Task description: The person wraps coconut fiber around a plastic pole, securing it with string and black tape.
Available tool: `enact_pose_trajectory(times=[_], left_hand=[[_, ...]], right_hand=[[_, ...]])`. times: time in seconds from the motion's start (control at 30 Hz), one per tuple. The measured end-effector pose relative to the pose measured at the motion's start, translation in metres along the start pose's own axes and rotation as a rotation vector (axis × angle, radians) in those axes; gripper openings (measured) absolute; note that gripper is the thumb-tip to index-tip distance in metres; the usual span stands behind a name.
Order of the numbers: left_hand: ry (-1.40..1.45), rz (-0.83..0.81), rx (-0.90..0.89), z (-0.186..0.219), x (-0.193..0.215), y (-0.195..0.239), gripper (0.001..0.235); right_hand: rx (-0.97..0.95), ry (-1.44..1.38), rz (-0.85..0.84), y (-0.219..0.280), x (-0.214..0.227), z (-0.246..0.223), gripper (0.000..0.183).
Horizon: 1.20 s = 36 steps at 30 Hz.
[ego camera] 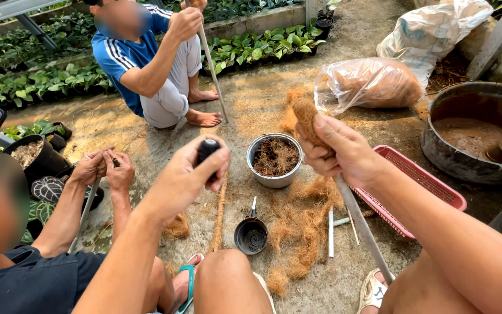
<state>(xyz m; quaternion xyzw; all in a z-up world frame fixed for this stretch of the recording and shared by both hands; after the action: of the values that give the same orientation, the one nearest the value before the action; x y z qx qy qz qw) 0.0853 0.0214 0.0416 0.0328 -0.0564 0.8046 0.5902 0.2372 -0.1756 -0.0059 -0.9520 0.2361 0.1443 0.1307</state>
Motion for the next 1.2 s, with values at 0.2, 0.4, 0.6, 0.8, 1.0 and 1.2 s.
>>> enact_pose_trajectory(times=[0.2, 0.4, 0.6, 0.8, 1.0, 1.2], left_hand=[[-0.04, 0.194, -0.012, 0.007, 0.035, 0.001, 0.015], [-0.453, 0.208, -0.314, 0.084, 0.018, 0.004, 0.029], [-0.749, -0.015, -0.744, 0.165, -0.05, 0.014, 0.037], [-0.837, -0.189, -0.851, 0.177, -0.11, -0.007, 0.028], [-0.919, -0.219, -0.612, 0.141, -0.126, -0.075, 0.024], [-0.819, -0.242, -0.377, 0.052, -0.099, -0.126, 0.036]], right_hand=[[-0.052, 0.044, 0.098, 0.0, 0.008, 0.006, 0.038], [-0.077, 0.145, 0.091, -0.004, -0.004, 0.02, 0.037], [-0.119, 0.217, 0.089, -0.005, -0.003, 0.044, 0.03], [-0.134, 0.544, 0.027, -0.001, 0.003, 0.06, 0.052], [0.261, 0.741, -0.175, 0.02, -0.073, 0.01, 0.035], [0.701, 0.923, -0.097, 0.057, -0.093, -0.026, 0.041]])
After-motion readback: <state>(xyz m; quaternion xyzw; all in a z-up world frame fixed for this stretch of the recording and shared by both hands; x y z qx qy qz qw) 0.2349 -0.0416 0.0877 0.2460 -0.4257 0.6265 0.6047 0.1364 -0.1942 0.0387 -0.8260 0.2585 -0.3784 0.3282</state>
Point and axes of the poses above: each hand's wrist, its own y-axis away from the middle knuckle, its own x-axis out of the back of the hand, z = x × y, the point moved 6 cm from there along -y, towards the middle knuckle, and after that the axes turned 10 degrees about z, right-handed, at the moved point
